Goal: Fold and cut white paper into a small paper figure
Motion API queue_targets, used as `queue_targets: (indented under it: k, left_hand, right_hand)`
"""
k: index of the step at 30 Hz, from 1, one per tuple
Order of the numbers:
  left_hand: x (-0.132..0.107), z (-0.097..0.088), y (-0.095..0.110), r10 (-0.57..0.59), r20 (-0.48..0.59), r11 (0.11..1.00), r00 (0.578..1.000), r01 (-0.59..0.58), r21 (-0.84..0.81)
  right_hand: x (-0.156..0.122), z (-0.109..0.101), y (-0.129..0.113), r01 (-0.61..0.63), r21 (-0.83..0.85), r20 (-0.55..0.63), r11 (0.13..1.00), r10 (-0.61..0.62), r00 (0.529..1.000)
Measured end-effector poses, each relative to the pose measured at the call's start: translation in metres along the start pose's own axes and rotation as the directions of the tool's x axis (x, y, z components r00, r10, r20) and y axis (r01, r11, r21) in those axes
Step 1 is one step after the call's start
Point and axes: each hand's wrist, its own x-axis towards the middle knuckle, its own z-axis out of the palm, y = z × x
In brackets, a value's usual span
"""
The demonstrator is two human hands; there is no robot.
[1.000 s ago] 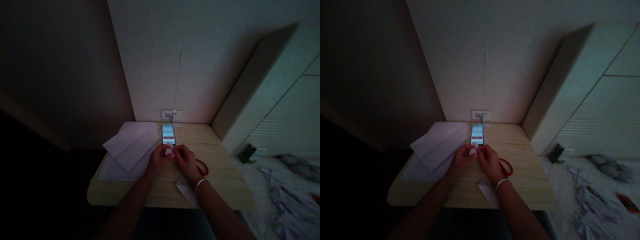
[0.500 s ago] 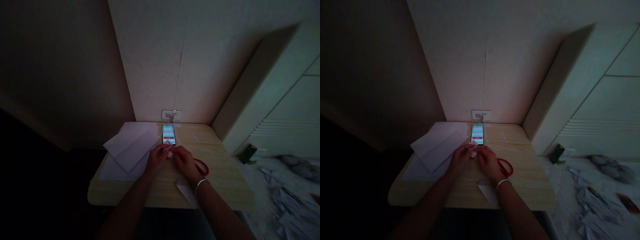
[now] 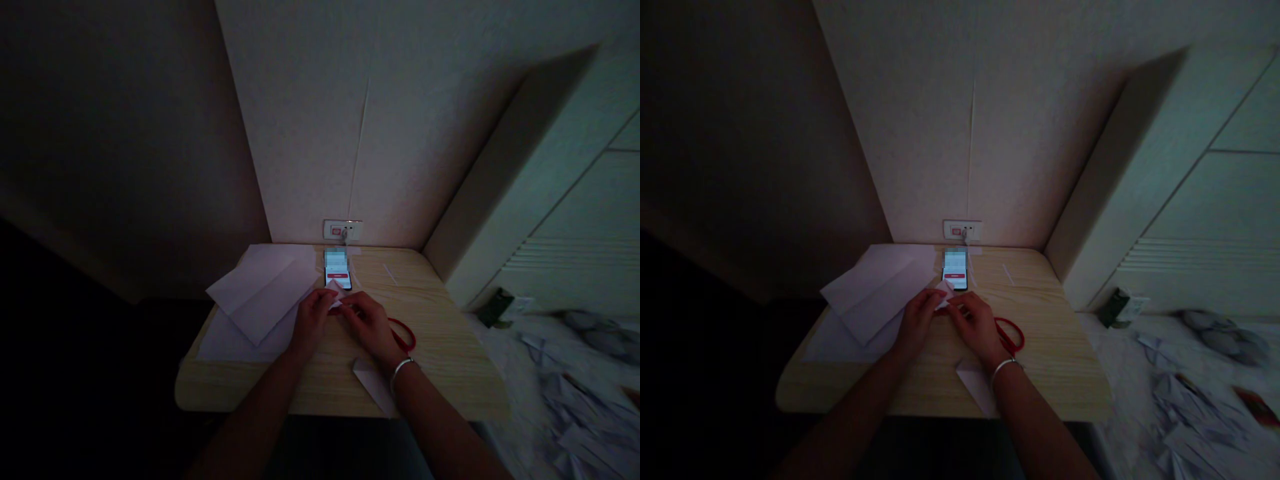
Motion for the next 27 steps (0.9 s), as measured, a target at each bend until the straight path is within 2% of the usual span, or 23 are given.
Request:
queue_targets:
  k: [5,8,11,16,22,24,27]
  left_hand:
    - [0.004,-0.002,-0.012,-0.01,0.08,1.0,0.997,0.012,-0.028]
    - [0.007,-0.002,-0.015,0.011,0.11,1.0,0.994,-0.011,0.0]
    - [0.007,-0.003,-0.013,0.015,0.166,0.999,0.986,-0.022,0.044]
    - [0.008,-0.008,-0.013,0.056,0.205,0.966,0.977,-0.104,0.235]
    - [0.008,-0.009,-0.015,0.071,0.25,0.95,0.966,-0.142,0.277]
    - [0.007,-0.009,-0.015,0.09,0.239,0.95,0.967,-0.155,0.269]
    - [0.005,-0.008,-0.015,0.115,0.154,0.96,0.981,-0.15,0.238]
  right_hand:
    - [0.0,0.002,0.004,-0.1,0.066,-0.06,0.993,0.104,0.993]
    - [0.0,0.002,0.005,-0.115,0.068,-0.065,0.991,0.12,0.991]
    - [0.0,0.002,0.005,-0.074,0.043,-0.066,0.996,0.076,0.995]
    - [0.001,0.001,0.004,0.03,-0.02,-0.047,0.999,-0.031,0.998]
    - [0.0,0.002,0.004,0.059,-0.071,-0.016,0.996,-0.061,0.998]
    - [-0.001,0.002,0.003,0.061,-0.08,-0.009,0.995,-0.062,0.998]
    - [-0.001,0.002,0.003,0.044,-0.09,-0.031,0.995,-0.047,0.998]
